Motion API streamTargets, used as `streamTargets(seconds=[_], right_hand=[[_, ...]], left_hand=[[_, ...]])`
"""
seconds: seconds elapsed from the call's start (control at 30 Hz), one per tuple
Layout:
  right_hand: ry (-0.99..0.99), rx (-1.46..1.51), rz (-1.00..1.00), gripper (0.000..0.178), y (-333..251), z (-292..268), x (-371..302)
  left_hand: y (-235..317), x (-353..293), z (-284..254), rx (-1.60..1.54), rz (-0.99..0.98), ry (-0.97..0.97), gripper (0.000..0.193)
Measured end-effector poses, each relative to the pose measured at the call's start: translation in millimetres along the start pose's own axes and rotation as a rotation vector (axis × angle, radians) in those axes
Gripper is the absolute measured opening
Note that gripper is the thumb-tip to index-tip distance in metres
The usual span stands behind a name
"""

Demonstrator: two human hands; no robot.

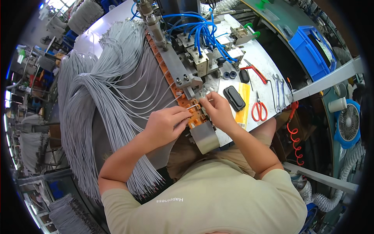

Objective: The person flips a large bundle of cables on the work table, then attaches small connectors to the ends of the individual wires by hand.

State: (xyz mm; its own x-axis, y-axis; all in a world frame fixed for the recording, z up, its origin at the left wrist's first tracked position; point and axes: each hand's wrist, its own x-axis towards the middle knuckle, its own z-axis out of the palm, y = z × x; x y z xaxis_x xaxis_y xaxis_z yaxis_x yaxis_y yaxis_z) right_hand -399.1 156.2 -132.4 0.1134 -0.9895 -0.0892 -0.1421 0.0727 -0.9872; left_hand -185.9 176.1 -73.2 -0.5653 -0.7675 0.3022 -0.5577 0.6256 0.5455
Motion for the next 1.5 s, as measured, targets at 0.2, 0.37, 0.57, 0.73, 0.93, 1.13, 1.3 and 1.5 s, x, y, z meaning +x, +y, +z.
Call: streamTargets(seconds=[0.2, 0.37, 0.57, 0.73, 0.93, 1.13, 1.3, 1.5], right_hand=[[-0.031, 0.036, 0.022, 0.019, 9, 0, 7], [-0.046, 0.208, 0.125, 0.02, 14, 2, 5], [0.109, 0.132, -0.028, 0.013, -4, -6, -31], [0.152, -0.417, -0.779, 0.011, -18, 9, -35], [0.07, -0.4, -0.681, 0.015, -22, 12, -31], [0.051, -0.387, -0.666, 0.013, -27, 13, -31], [-0.121, -0.189, -0.266, 0.015, -33, 12, -34], [-0.14, -0.319, -0.694, 0.014, -21, 2, -18]], left_hand=[[0, 3, -2, 0.076, 0.048, 0.087, 0.02], [0, 1, -4, -0.015, -0.043, 0.039, 0.017], [1, 4, -12, -0.499, -0.401, -0.079, 0.016], [-2, 4, -10, -0.6, -0.434, -0.101, 0.017], [-1, 2, 1, -0.341, -0.245, 0.018, 0.013], [0, 3, -7, -0.347, -0.299, -0.044, 0.017], [-4, 0, -8, -0.345, -0.247, -0.064, 0.012], [0, 2, -10, -0.587, -0.373, -0.146, 0.01]])
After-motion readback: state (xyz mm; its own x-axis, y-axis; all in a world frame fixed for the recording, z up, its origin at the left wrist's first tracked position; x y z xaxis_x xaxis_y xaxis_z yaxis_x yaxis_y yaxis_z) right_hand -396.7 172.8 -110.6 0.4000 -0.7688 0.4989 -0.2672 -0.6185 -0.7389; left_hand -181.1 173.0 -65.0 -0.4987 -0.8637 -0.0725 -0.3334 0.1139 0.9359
